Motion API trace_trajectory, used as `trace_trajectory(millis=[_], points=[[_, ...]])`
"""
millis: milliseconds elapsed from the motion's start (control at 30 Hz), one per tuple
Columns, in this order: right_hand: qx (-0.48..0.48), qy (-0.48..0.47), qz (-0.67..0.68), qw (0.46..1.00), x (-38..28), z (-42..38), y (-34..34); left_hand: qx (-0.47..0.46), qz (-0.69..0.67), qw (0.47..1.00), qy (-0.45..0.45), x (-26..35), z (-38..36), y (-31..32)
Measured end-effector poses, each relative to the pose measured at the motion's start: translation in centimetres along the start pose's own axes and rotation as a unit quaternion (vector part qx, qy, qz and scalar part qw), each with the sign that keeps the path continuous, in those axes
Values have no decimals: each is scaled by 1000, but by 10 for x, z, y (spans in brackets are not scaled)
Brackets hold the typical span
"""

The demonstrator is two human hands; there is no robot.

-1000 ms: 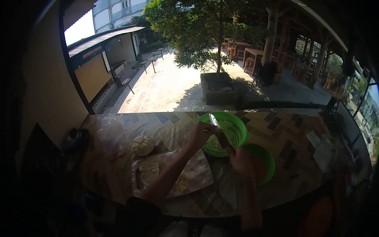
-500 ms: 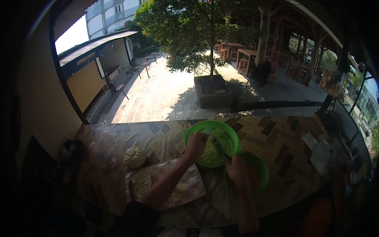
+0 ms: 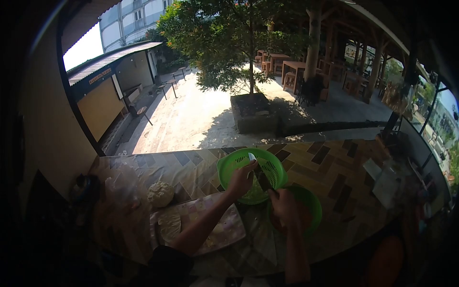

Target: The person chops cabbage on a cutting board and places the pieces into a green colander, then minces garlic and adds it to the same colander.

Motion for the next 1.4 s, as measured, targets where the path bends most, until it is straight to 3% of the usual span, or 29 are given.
trace_trajectory(millis=[167, 300, 400, 500, 533, 700, 800, 900, 1000, 1100, 1200, 1300, 1400], points=[[13, 4, 4, 1000, -6, -3, -3, -66, -33, 997, 7, 15, -16, -1], [37, -59, -24, 997, 6, 7, 0, -129, 4, 991, 46, 25, -18, -6], [30, -55, -9, 998, 13, 9, 2, -173, 145, 971, -75, 6, -14, -8], [13, -18, 16, 1000, 9, 7, 2, -137, 224, 959, -108, -5, -6, -16], [15, -11, 20, 1000, 8, 7, 2, -107, 215, 967, -83, -3, -2, -20], [12, 8, 42, 999, -1, 1, -2, 50, 67, 996, 22, 3, 11, -24], [6, 21, 61, 998, -5, -2, -3, 73, 52, 994, 69, -4, 8, -9], [14, 18, 68, 997, -2, -1, 0, 11, 3, 1000, -1, 1, -5, 2], [36, -5, 69, 997, 9, 4, 3, 2, -18, 1000, 14, 23, -18, -2], [40, -21, 55, 997, 12, 4, 5, -69, -20, 997, -2, 36, -20, -13], [40, -19, 52, 998, 7, -2, 7, -100, 88, 988, -71, 10, -19, -14], [33, 2, 72, 997, 12, -2, 16, -52, 121, 989, -61, -9, -11, -19], [44, -16, 79, 996, 12, -4, 20, 87, 49, 994, -43, 4, -7, -24]])
Point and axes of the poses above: each hand's wrist, its own z-axis towards the middle knuckle, its own y-axis out of the palm, x = y × z, the point moved 5 cm from there along z, towards the middle knuckle, and after that the axes turned 4 degrees about x, right-handed, at the moved point
